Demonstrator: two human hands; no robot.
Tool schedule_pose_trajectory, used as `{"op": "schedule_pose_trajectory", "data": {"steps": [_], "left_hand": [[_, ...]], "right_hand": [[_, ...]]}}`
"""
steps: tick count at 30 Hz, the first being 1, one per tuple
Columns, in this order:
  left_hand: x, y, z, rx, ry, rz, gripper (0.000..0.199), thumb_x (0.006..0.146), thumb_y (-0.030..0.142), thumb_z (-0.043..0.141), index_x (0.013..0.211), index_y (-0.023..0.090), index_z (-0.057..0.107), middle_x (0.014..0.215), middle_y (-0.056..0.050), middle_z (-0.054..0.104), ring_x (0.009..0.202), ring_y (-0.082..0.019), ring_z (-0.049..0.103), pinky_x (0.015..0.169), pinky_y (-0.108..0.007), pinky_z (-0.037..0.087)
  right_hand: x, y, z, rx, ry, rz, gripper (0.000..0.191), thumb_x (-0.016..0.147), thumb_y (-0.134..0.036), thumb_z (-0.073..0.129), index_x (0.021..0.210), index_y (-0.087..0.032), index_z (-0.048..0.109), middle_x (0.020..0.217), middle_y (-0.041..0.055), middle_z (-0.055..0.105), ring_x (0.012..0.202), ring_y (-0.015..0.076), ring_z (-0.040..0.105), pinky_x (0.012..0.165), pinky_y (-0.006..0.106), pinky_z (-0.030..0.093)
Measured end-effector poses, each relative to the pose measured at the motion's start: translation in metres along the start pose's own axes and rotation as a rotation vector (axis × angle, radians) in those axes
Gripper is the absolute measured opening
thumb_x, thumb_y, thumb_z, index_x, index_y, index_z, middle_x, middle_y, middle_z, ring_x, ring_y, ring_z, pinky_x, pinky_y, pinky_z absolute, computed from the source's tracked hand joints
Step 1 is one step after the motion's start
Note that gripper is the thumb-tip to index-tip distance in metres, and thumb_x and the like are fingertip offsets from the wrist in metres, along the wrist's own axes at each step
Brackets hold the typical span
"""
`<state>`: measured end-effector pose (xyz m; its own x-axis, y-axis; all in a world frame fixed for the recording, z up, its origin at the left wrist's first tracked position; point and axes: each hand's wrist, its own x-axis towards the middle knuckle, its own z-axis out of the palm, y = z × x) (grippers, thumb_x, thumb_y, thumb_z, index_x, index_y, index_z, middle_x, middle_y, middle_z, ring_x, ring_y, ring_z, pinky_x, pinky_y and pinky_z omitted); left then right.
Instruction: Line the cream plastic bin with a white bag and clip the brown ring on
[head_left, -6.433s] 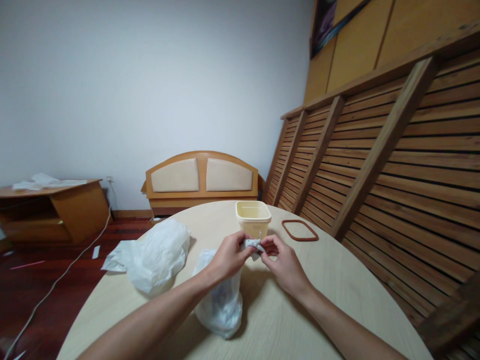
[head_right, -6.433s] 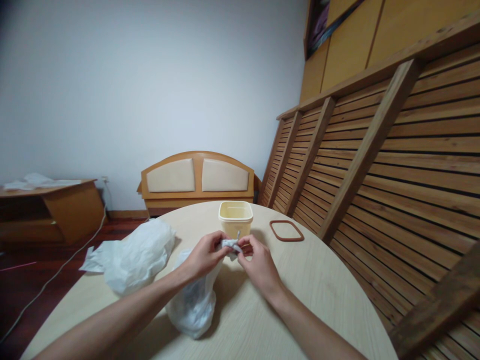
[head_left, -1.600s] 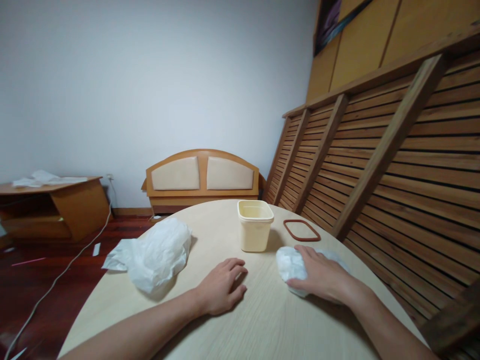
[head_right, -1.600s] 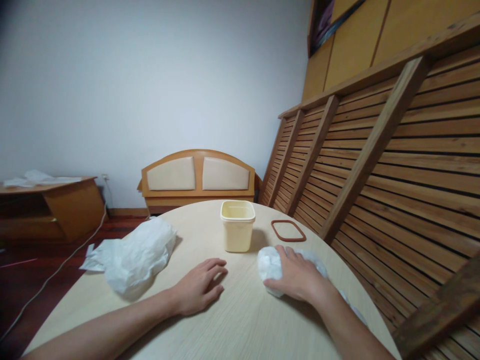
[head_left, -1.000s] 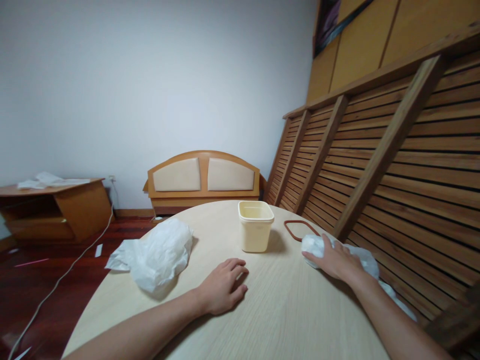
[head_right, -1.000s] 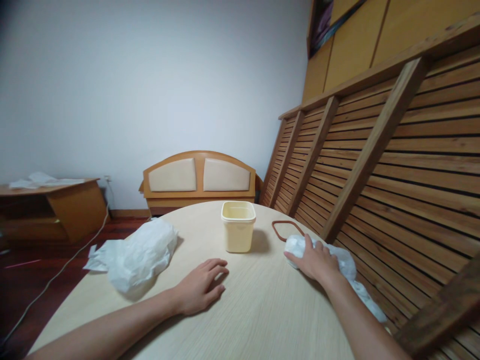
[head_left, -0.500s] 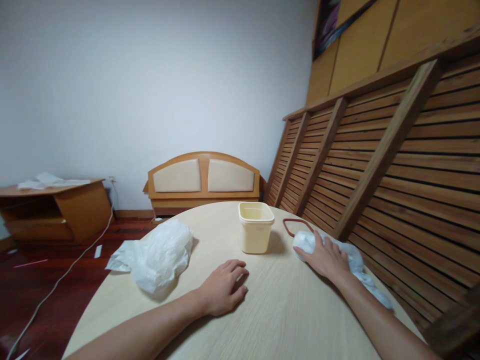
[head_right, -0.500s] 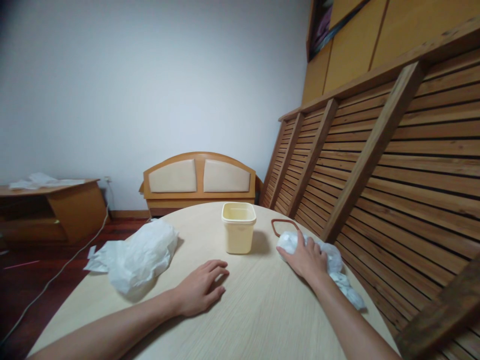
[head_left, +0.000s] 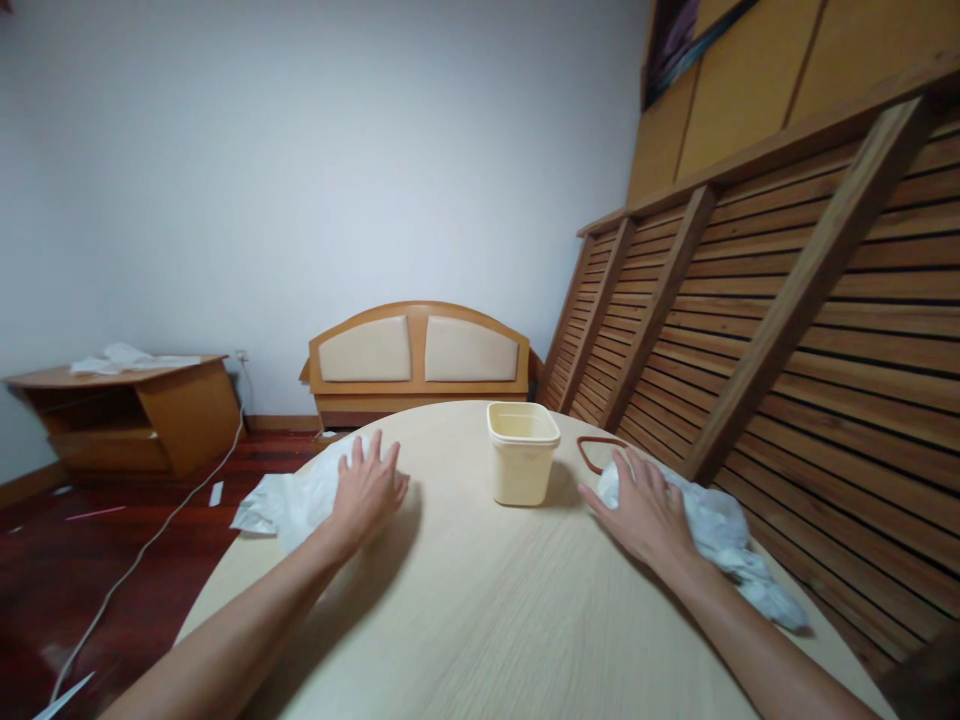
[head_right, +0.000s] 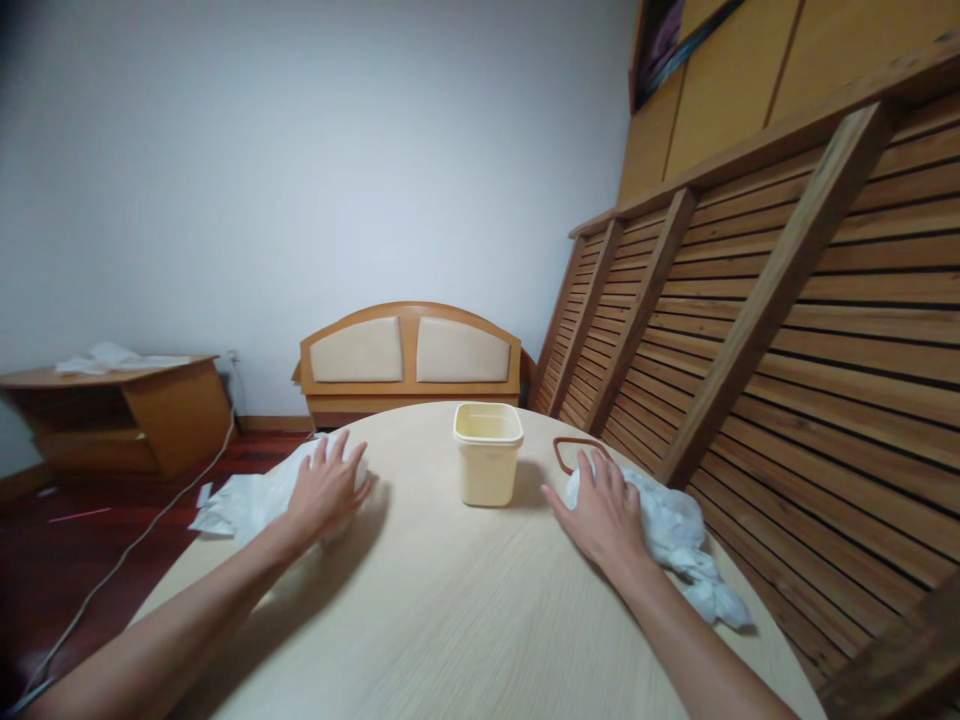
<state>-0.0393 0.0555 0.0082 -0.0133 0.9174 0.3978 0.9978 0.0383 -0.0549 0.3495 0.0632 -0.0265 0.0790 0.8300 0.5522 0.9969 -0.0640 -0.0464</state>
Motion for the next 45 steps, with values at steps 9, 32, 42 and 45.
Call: {"op": "schedule_pose_trajectory", "data": {"steps": [9, 32, 42, 45], "left_hand": [[0.006, -0.008, 0.026, -0.059, -0.257, -0.007, 0.032, 0.095, 0.038, 0.044, 0.118, 0.021, 0.057, 0.126, -0.016, 0.058, 0.104, -0.031, 0.064, 0.079, -0.04, 0.051], [0.026, 0.072, -0.076, -0.594, -0.712, 0.549, 0.052, 0.089, 0.051, 0.055, 0.13, 0.02, 0.061, 0.122, -0.01, 0.071, 0.105, -0.024, 0.069, 0.091, -0.031, 0.051], [0.068, 0.016, -0.004, -0.453, -0.698, 0.066, 0.06, 0.075, 0.04, 0.069, 0.127, 0.011, 0.058, 0.094, -0.017, 0.074, 0.07, -0.025, 0.071, 0.057, -0.03, 0.055], [0.068, 0.019, -0.006, -0.559, -0.742, 0.125, 0.059, 0.068, 0.031, 0.072, 0.123, 0.015, 0.061, 0.096, -0.012, 0.074, 0.069, -0.019, 0.069, 0.053, -0.022, 0.052]], "right_hand": [[0.003, -0.02, -0.006, 0.269, 0.012, -0.127, 0.055, 0.095, -0.044, 0.039, 0.135, -0.008, 0.048, 0.135, 0.0183, 0.057, 0.122, 0.0322, 0.053, 0.103, 0.044, 0.041], [0.07, -0.093, -0.11, 0.853, -0.087, -0.307, 0.019, 0.087, -0.034, 0.061, 0.097, -0.02, 0.066, 0.089, 0.0048, 0.071, 0.079, 0.0182, 0.065, 0.069, 0.03, 0.049], [0.054, -0.089, -0.103, 0.757, -0.372, -0.522, 0.022, 0.089, -0.034, 0.061, 0.101, -0.017, 0.066, 0.086, 0.0055, 0.07, 0.075, 0.0184, 0.064, 0.068, 0.029, 0.047], [0.051, -0.092, -0.1, 0.752, -0.433, -0.56, 0.022, 0.09, -0.034, 0.06, 0.103, -0.017, 0.066, 0.085, 0.0051, 0.07, 0.075, 0.0184, 0.064, 0.068, 0.029, 0.047]]}}
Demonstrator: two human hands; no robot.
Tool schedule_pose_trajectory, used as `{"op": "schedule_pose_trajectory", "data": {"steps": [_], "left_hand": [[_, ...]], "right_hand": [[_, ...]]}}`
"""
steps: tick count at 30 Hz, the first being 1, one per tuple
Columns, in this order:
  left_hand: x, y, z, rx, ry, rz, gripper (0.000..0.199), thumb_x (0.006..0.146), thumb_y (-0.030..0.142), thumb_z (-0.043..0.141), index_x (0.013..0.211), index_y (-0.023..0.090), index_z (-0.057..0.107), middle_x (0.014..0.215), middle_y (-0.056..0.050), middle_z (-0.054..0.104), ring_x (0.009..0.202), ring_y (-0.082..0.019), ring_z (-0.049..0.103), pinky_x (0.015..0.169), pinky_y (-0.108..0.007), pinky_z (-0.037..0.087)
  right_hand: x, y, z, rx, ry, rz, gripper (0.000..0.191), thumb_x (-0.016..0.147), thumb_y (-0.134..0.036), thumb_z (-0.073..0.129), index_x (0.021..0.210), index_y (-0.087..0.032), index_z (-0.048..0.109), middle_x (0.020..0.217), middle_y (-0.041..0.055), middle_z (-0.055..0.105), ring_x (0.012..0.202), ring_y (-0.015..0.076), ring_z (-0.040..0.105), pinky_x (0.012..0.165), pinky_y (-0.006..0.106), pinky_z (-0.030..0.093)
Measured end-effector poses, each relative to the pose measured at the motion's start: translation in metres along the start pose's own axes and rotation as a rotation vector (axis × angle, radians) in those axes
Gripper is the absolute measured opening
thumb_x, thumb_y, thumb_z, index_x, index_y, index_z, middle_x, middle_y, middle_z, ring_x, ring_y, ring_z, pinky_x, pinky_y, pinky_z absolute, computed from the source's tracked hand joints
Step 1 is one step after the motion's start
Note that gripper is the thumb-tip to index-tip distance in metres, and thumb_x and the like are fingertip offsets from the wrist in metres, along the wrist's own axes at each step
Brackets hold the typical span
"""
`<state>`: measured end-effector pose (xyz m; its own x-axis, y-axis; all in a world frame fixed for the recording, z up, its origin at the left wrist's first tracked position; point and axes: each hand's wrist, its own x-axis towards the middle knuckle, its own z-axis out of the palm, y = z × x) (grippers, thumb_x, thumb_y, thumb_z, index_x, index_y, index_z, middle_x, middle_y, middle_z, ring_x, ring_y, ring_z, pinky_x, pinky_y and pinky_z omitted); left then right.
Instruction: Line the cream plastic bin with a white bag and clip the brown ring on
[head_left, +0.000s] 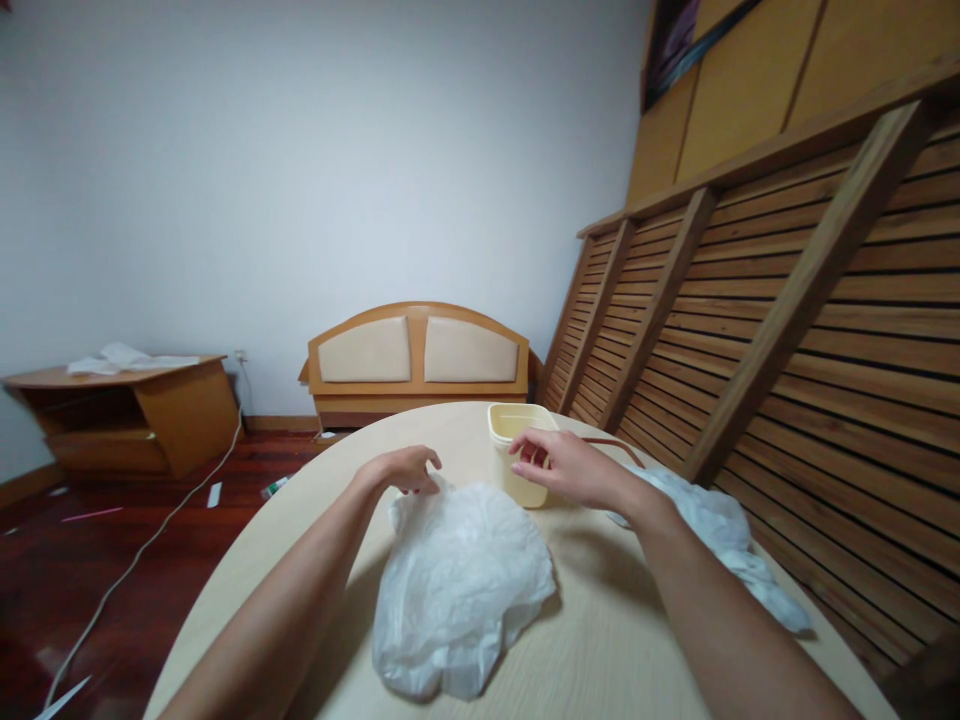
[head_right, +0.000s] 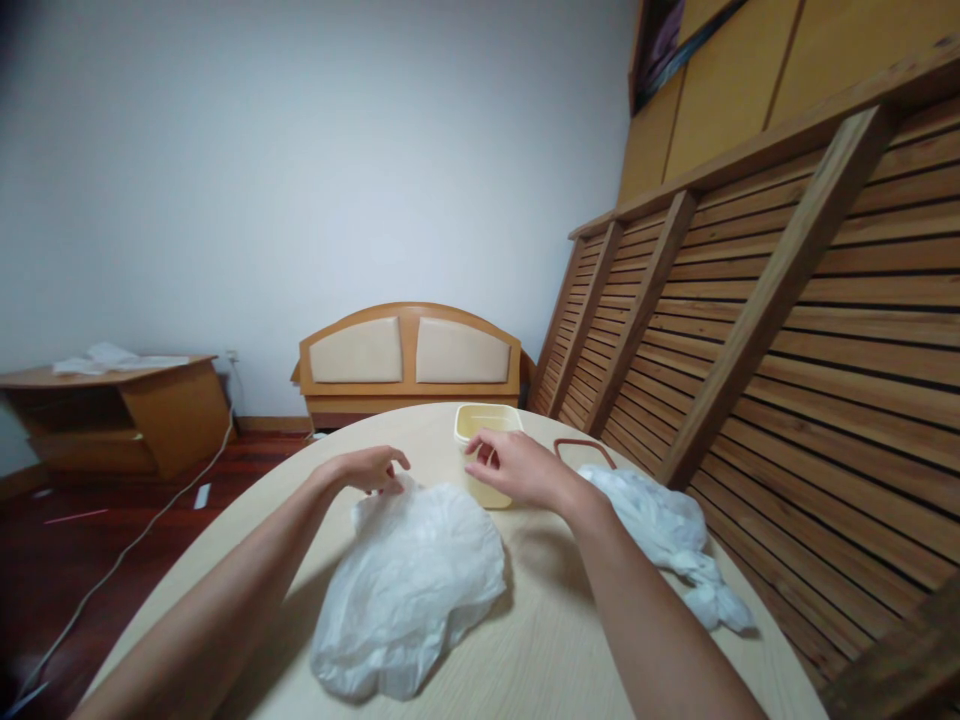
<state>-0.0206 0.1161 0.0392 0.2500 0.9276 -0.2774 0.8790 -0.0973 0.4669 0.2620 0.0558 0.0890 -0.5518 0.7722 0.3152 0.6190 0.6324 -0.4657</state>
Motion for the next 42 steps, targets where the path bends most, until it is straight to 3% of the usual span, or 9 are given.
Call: {"op": "schedule_pose_trajectory", "data": {"steps": [5, 11, 18, 24, 29, 31, 35, 39, 42], "left_hand": [[-0.018, 0.024, -0.013, -0.094, -0.018, 0.154, 0.029, 0.078, 0.03, 0.061, 0.1, 0.013, 0.071, 0.091, -0.008, 0.072, 0.072, -0.016, 0.065, 0.055, -0.02, 0.05], [-0.059, 0.06, -0.02, -0.228, 0.054, 0.447, 0.042, 0.08, 0.013, 0.048, 0.117, 0.012, 0.068, 0.107, -0.01, 0.071, 0.08, -0.015, 0.064, 0.057, -0.02, 0.051], [-0.084, 0.084, -0.016, -0.265, 0.133, 0.758, 0.034, 0.091, 0.027, 0.056, 0.119, 0.014, 0.068, 0.106, -0.01, 0.074, 0.083, -0.015, 0.066, 0.063, -0.022, 0.052], [-0.086, 0.086, -0.014, -0.361, 0.18, 0.778, 0.038, 0.093, 0.032, 0.054, 0.126, 0.016, 0.063, 0.116, -0.012, 0.071, 0.098, -0.02, 0.068, 0.069, -0.024, 0.055], [-0.08, 0.077, -0.017, -0.238, 0.542, 0.801, 0.041, 0.089, 0.032, 0.06, 0.128, 0.019, 0.059, 0.127, -0.012, 0.064, 0.107, -0.021, 0.062, 0.081, -0.029, 0.054], [-0.075, 0.072, -0.017, -0.167, 0.594, 0.731, 0.048, 0.087, 0.036, 0.063, 0.131, 0.021, 0.055, 0.135, -0.012, 0.059, 0.117, -0.024, 0.058, 0.091, -0.033, 0.052], [-0.065, 0.063, -0.016, -0.16, 0.482, 0.55, 0.053, 0.086, 0.042, 0.063, 0.132, 0.019, 0.052, 0.128, -0.013, 0.064, 0.112, -0.025, 0.062, 0.09, -0.034, 0.051], [-0.059, 0.059, -0.015, -0.185, 0.323, 0.504, 0.049, 0.085, 0.047, 0.062, 0.122, 0.014, 0.057, 0.091, -0.007, 0.071, 0.079, -0.02, 0.065, 0.067, -0.027, 0.048], [-0.059, 0.059, -0.014, -0.225, 0.205, 0.497, 0.041, 0.083, 0.048, 0.063, 0.105, 0.014, 0.061, 0.082, -0.005, 0.07, 0.072, -0.018, 0.063, 0.061, -0.025, 0.045]], "right_hand": [[-0.004, -0.003, -0.001, -0.021, -0.006, -0.013, 0.021, 0.091, -0.034, 0.06, 0.102, -0.017, 0.067, 0.087, 0.0054, 0.071, 0.077, 0.0187, 0.065, 0.069, 0.03, 0.047], [-0.005, -0.009, -0.001, 0.001, 0.001, -0.039, 0.021, 0.092, -0.038, 0.059, 0.098, -0.019, 0.067, 0.085, 0.0036, 0.07, 0.076, 0.0176, 0.065, 0.068, 0.029, 0.047], [-0.006, -0.024, 0.002, 0.047, 0.013, -0.044, 0.047, 0.079, -0.053, 0.074, 0.108, -0.019, 0.063, 0.088, 0.0031, 0.07, 0.074, 0.0177, 0.064, 0.064, 0.028, 0.045], [-0.005, -0.022, -0.005, 0.09, 0.078, -0.111, 0.028, 0.094, -0.045, 0.057, 0.084, -0.019, 0.065, 0.073, -0.0002, 0.063, 0.065, 0.014, 0.055, 0.059, 0.025, 0.039], [-0.01, -0.011, -0.02, 0.137, 0.165, -0.058, 0.03, 0.092, -0.046, 0.058, 0.081, -0.019, 0.065, 0.07, -0.0005, 0.061, 0.065, 0.0144, 0.054, 0.059, 0.026, 0.041], [-0.013, -0.006, -0.026, 0.153, 0.228, -0.027, 0.031, 0.091, -0.049, 0.058, 0.083, -0.019, 0.066, 0.073, 0.0008, 0.063, 0.067, 0.0154, 0.056, 0.06, 0.026, 0.043], [-0.018, 0.005, -0.036, 0.122, 0.331, 0.013, 0.033, 0.09, -0.051, 0.058, 0.084, -0.02, 0.067, 0.075, 0.0019, 0.066, 0.067, 0.0163, 0.058, 0.059, 0.027, 0.045], [-0.019, 0.016, -0.045, 0.131, 0.408, 0.035, 0.031, 0.089, -0.05, 0.06, 0.086, -0.02, 0.068, 0.081, 0.0032, 0.069, 0.068, 0.0172, 0.061, 0.061, 0.028, 0.047], [-0.02, 0.024, -0.049, 0.124, 0.484, 0.088, 0.031, 0.087, -0.049, 0.061, 0.088, -0.02, 0.069, 0.083, 0.0046, 0.071, 0.07, 0.0186, 0.063, 0.062, 0.029, 0.049]]}}
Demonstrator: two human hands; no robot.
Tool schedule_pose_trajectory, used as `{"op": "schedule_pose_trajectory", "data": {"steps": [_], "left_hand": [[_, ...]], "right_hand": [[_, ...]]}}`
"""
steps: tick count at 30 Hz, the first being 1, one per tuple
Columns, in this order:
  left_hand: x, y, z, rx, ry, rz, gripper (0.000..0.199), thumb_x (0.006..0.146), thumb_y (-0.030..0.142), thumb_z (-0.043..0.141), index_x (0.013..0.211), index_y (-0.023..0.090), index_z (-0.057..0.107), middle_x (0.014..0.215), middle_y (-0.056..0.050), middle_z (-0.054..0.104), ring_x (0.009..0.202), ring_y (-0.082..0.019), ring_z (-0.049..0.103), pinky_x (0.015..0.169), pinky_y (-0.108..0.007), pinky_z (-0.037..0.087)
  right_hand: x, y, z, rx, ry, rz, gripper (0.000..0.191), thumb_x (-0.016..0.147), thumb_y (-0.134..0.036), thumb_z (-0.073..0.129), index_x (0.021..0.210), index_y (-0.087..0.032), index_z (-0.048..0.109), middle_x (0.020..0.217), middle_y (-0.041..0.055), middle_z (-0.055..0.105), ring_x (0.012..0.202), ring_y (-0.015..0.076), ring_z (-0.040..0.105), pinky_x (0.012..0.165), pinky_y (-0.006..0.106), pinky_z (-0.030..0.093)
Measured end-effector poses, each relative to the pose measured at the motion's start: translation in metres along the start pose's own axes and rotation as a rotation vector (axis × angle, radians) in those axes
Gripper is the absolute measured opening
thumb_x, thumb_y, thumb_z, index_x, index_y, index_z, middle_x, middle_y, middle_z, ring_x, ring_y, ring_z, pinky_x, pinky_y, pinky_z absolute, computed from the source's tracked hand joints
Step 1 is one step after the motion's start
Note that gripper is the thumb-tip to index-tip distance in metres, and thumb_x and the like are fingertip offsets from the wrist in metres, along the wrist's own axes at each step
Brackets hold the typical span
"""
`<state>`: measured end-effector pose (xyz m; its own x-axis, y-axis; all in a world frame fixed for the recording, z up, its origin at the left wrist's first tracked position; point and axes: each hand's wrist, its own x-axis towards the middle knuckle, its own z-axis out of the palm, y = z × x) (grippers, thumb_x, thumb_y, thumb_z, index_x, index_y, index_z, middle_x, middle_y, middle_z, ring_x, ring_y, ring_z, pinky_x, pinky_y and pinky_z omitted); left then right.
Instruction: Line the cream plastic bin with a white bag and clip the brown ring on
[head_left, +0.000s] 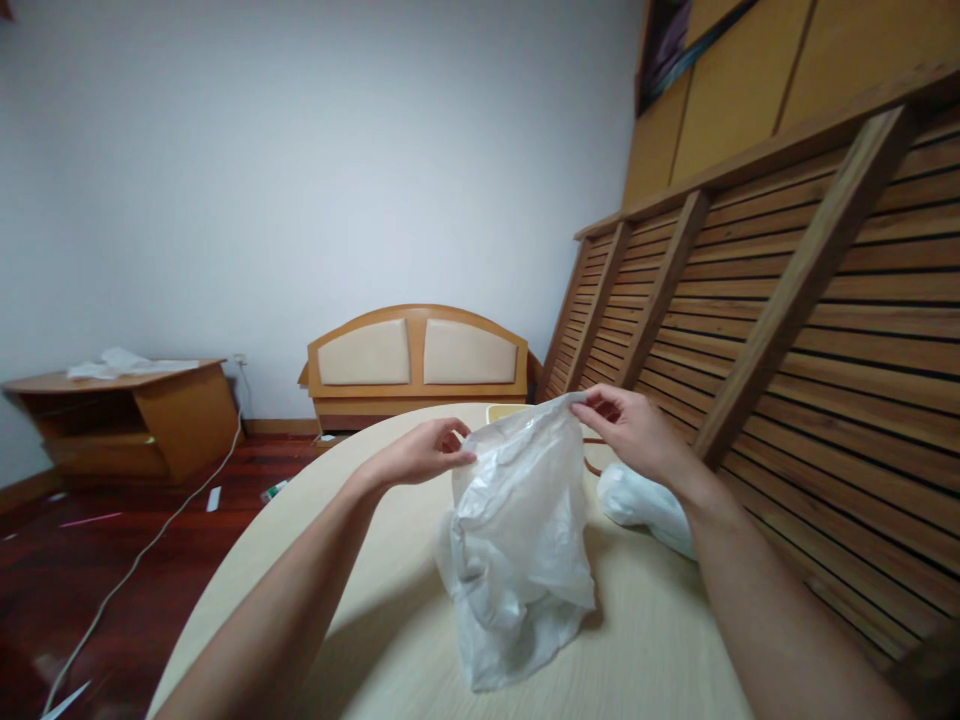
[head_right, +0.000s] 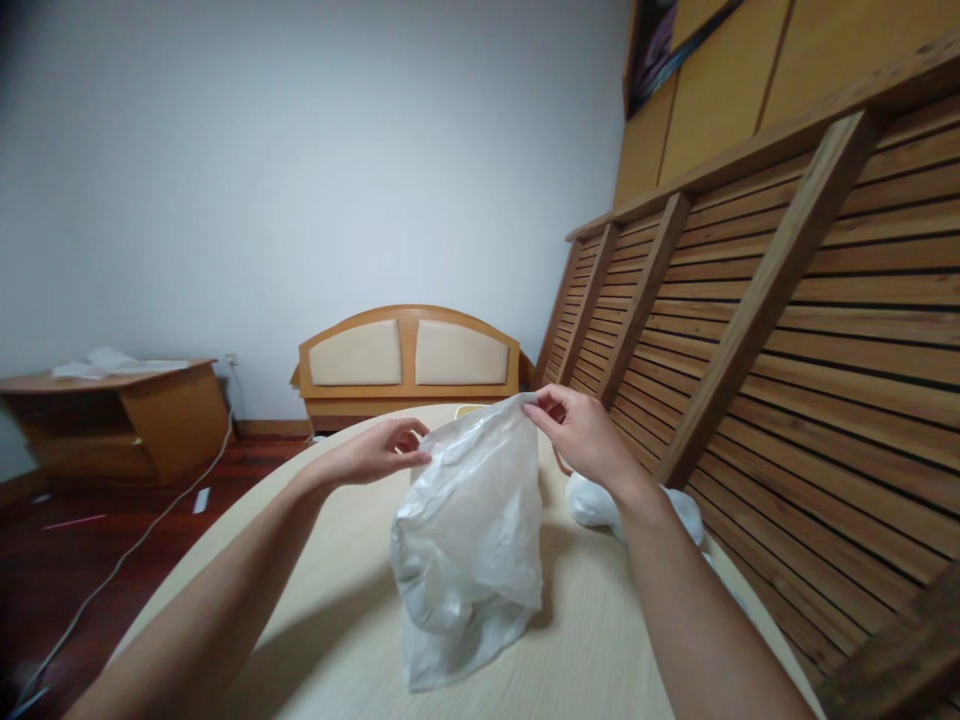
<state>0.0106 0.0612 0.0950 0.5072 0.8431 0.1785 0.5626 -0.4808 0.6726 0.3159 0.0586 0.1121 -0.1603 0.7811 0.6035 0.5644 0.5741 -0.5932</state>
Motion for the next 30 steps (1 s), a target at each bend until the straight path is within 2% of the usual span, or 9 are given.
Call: {"op": "schedule_pose_trajectory", "data": {"steps": [4, 6, 8, 10, 14, 17, 21, 25, 30], "left_hand": [[-0.001, 0.001, 0.004, -0.021, -0.132, 0.011, 0.033, 0.079, 0.045, 0.066, 0.091, 0.015, 0.061, 0.085, -0.006, 0.071, 0.077, -0.019, 0.063, 0.065, -0.026, 0.046], [-0.001, 0.001, 0.006, 0.052, -0.12, 0.043, 0.029, 0.082, 0.044, 0.063, 0.081, 0.016, 0.06, 0.08, -0.004, 0.069, 0.075, -0.018, 0.062, 0.065, -0.026, 0.045], [0.001, 0.002, 0.009, 0.059, -0.059, 0.055, 0.028, 0.085, 0.043, 0.06, 0.077, 0.016, 0.057, 0.077, -0.004, 0.067, 0.073, -0.017, 0.061, 0.064, -0.025, 0.045], [0.003, 0.003, 0.011, -0.03, 0.018, 0.042, 0.026, 0.088, 0.041, 0.056, 0.08, 0.017, 0.054, 0.076, -0.004, 0.067, 0.072, -0.016, 0.062, 0.063, -0.025, 0.046], [0.008, 0.005, 0.013, -0.189, 0.246, 0.028, 0.022, 0.089, 0.038, 0.056, 0.086, 0.017, 0.051, 0.078, -0.003, 0.063, 0.069, -0.013, 0.062, 0.059, -0.022, 0.049], [0.011, 0.006, 0.014, -0.227, 0.373, 0.041, 0.023, 0.087, 0.039, 0.058, 0.087, 0.018, 0.05, 0.081, -0.001, 0.059, 0.066, -0.011, 0.059, 0.052, -0.019, 0.048], [0.009, 0.009, 0.015, -0.258, 0.429, 0.086, 0.025, 0.086, 0.042, 0.058, 0.089, 0.017, 0.051, 0.085, -0.001, 0.058, 0.059, -0.009, 0.056, 0.047, -0.019, 0.047], [0.005, 0.017, 0.016, -0.213, 0.448, 0.145, 0.027, 0.088, 0.043, 0.057, 0.089, 0.016, 0.055, 0.086, -0.002, 0.061, 0.06, -0.009, 0.057, 0.049, -0.019, 0.048], [0.001, 0.027, 0.018, -0.067, 0.429, 0.22, 0.025, 0.093, 0.037, 0.053, 0.099, 0.017, 0.066, 0.089, -0.005, 0.065, 0.068, -0.013, 0.059, 0.057, -0.021, 0.05]], "right_hand": [[0.002, 0.006, -0.005, -0.079, 0.133, 0.04, 0.029, 0.086, -0.047, 0.061, 0.087, -0.019, 0.068, 0.079, 0.0052, 0.071, 0.067, 0.019, 0.063, 0.059, 0.03, 0.048], [0.003, 0.007, -0.006, -0.114, 0.169, 0.055, 0.028, 0.086, -0.046, 0.059, 0.086, -0.02, 0.068, 0.078, 0.0051, 0.072, 0.066, 0.019, 0.064, 0.06, 0.03, 0.048], [0.003, 0.007, -0.008, -0.154, 0.189, 0.069, 0.026, 0.086, -0.044, 0.058, 0.086, -0.02, 0.069, 0.077, 0.0053, 0.073, 0.066, 0.0194, 0.065, 0.06, 0.03, 0.049], [0.002, 0.009, -0.01, -0.21, 0.214, 0.085, 0.025, 0.085, -0.043, 0.058, 0.084, -0.021, 0.069, 0.076, 0.0053, 0.073, 0.065, 0.0199, 0.066, 0.06, 0.03, 0.048], [0.0, 0.018, -0.015, -0.389, 0.278, 0.121, 0.022, 0.083, -0.041, 0.06, 0.08, -0.022, 0.069, 0.073, 0.0053, 0.073, 0.065, 0.0215, 0.067, 0.057, 0.03, 0.045], [0.0, 0.026, -0.017, -0.464, 0.243, 0.133, 0.021, 0.083, -0.038, 0.059, 0.082, -0.021, 0.07, 0.08, 0.0073, 0.075, 0.069, 0.0232, 0.068, 0.06, 0.032, 0.046], [0.002, 0.025, -0.014, -0.365, 0.177, 0.141, 0.023, 0.085, -0.031, 0.054, 0.096, -0.019, 0.071, 0.091, 0.0101, 0.076, 0.078, 0.0248, 0.07, 0.069, 0.035, 0.051], [0.001, 0.006, -0.008, -0.196, 0.116, 0.07, 0.029, 0.089, -0.038, 0.054, 0.102, -0.02, 0.073, 0.099, 0.0096, 0.076, 0.086, 0.0247, 0.07, 0.078, 0.037, 0.054], [-0.007, -0.023, -0.001, -0.227, -0.04, -0.05, 0.034, 0.087, -0.044, 0.062, 0.111, -0.022, 0.071, 0.114, 0.009, 0.073, 0.104, 0.0279, 0.067, 0.096, 0.043, 0.05]]}}
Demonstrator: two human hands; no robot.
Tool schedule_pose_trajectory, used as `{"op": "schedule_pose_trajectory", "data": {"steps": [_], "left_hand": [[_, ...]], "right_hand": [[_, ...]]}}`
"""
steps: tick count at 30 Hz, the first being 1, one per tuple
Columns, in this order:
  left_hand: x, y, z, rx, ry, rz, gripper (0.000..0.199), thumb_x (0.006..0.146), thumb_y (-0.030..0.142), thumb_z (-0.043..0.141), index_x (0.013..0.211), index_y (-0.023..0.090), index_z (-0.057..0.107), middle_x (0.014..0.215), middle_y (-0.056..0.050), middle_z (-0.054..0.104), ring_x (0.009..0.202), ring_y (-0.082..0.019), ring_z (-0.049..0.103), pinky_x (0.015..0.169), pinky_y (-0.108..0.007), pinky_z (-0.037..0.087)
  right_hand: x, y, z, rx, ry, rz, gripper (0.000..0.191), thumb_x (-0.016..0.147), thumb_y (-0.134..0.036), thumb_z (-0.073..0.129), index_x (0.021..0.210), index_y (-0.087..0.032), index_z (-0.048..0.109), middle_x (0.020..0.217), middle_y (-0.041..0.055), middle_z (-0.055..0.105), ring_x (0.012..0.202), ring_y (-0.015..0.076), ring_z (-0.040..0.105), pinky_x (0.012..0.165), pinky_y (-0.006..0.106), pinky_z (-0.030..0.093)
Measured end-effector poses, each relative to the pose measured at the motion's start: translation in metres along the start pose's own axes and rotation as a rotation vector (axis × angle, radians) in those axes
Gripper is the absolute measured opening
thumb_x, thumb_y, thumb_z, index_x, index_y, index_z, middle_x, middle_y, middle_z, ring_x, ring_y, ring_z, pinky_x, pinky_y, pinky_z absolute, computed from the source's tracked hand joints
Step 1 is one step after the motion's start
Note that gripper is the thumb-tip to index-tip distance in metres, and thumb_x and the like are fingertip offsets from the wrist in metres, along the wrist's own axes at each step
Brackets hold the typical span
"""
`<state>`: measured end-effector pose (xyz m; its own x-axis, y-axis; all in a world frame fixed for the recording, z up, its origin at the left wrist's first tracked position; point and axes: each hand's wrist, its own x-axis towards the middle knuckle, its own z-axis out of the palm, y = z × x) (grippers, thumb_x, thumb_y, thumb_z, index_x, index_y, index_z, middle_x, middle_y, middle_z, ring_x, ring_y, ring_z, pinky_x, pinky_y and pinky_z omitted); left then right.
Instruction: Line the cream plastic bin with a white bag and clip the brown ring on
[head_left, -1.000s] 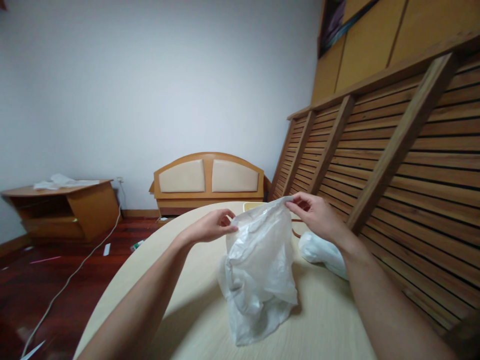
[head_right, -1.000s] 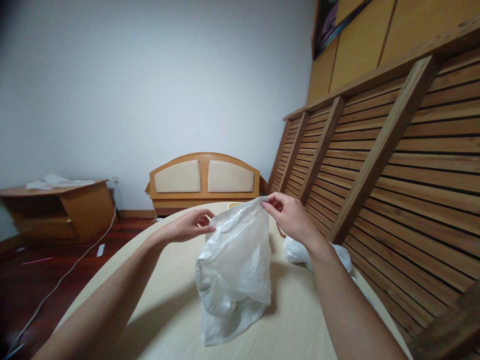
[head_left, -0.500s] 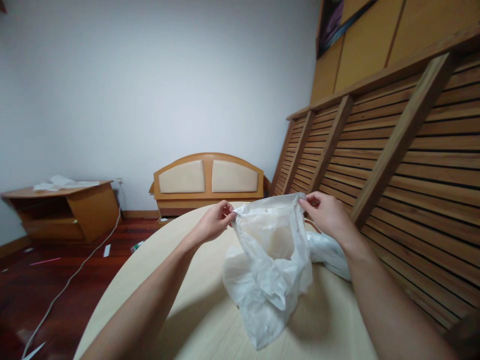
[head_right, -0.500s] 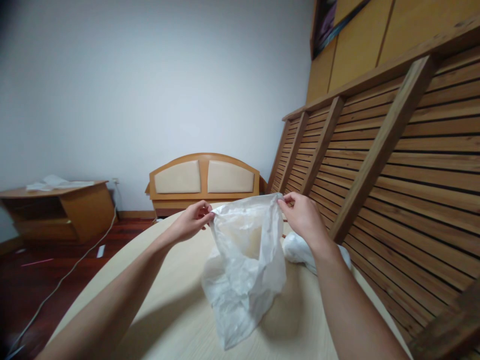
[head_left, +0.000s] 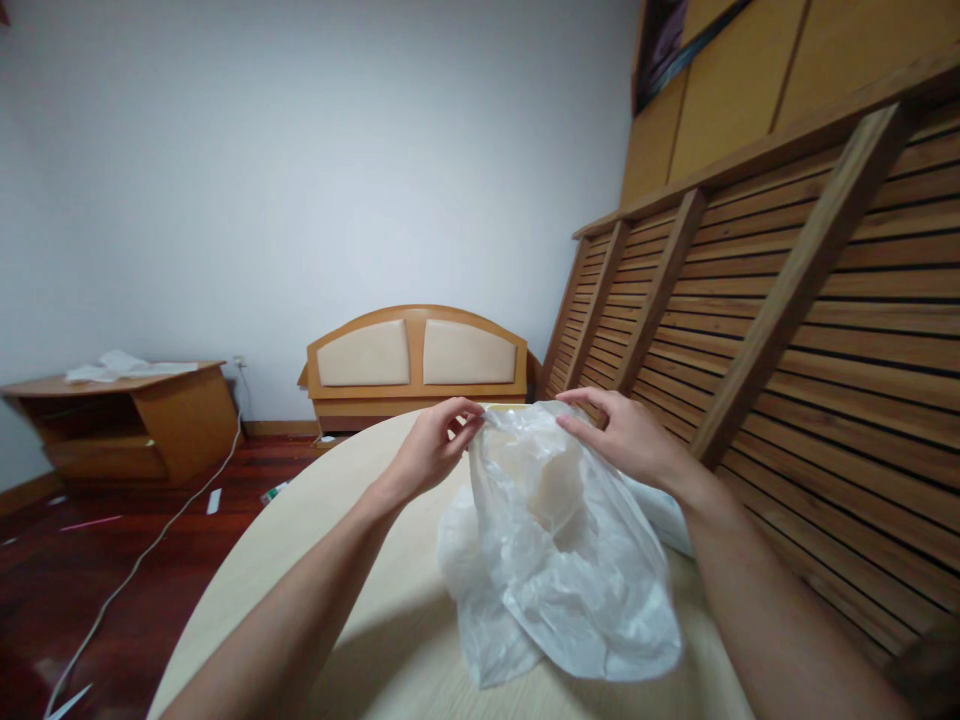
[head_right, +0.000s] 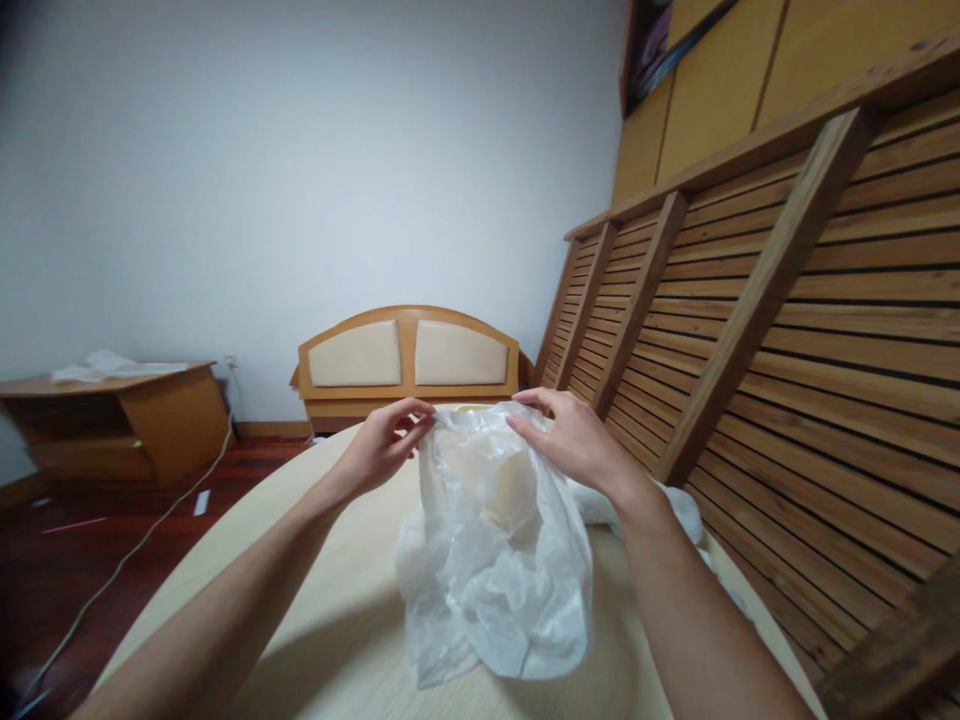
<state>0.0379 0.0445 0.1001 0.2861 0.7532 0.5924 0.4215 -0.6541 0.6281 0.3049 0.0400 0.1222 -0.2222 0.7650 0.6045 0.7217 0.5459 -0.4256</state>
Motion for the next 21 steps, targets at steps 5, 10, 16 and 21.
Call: {"op": "schedule_pose_trajectory", "data": {"steps": [5, 10, 16, 21], "left_hand": [[-0.003, 0.002, 0.004, 0.118, -0.126, 0.28, 0.029, 0.098, 0.025, 0.044, 0.104, 0.018, 0.072, 0.093, -0.008, 0.063, 0.082, -0.016, 0.059, 0.071, -0.024, 0.05], [-0.007, 0.002, 0.01, 0.178, -0.204, 0.42, 0.032, 0.1, 0.021, 0.042, 0.113, 0.019, 0.072, 0.093, -0.008, 0.061, 0.084, -0.016, 0.058, 0.078, -0.026, 0.048], [-0.007, 0.006, 0.01, 0.202, -0.156, 0.362, 0.029, 0.1, 0.024, 0.043, 0.11, 0.018, 0.07, 0.096, -0.009, 0.062, 0.086, -0.017, 0.06, 0.077, -0.027, 0.048], [-0.012, 0.002, 0.019, 0.156, -0.226, 0.153, 0.042, 0.091, 0.034, 0.06, 0.13, 0.021, 0.053, 0.108, -0.008, 0.065, 0.08, -0.015, 0.063, 0.072, -0.026, 0.051]], "right_hand": [[-0.004, -0.008, 0.009, 0.033, -0.169, -0.185, 0.063, 0.082, -0.049, 0.071, 0.139, -0.028, 0.054, 0.143, 0.0081, 0.056, 0.133, 0.0287, 0.05, 0.114, 0.048, 0.037], [-0.002, -0.005, 0.012, 0.04, -0.168, -0.282, 0.068, 0.081, -0.042, 0.074, 0.143, -0.03, 0.05, 0.143, 0.0068, 0.055, 0.138, 0.0287, 0.043, 0.117, 0.052, 0.031], [0.0, -0.005, 0.005, 0.022, -0.14, -0.211, 0.019, 0.089, -0.037, 0.063, 0.095, -0.025, 0.076, 0.093, 0.0043, 0.075, 0.095, 0.0239, 0.067, 0.087, 0.036, 0.05], [0.001, -0.001, -0.001, 0.076, 0.02, -0.038, 0.024, 0.089, -0.038, 0.057, 0.091, -0.021, 0.074, 0.08, 0.0032, 0.073, 0.067, 0.0177, 0.064, 0.061, 0.028, 0.047]]}}
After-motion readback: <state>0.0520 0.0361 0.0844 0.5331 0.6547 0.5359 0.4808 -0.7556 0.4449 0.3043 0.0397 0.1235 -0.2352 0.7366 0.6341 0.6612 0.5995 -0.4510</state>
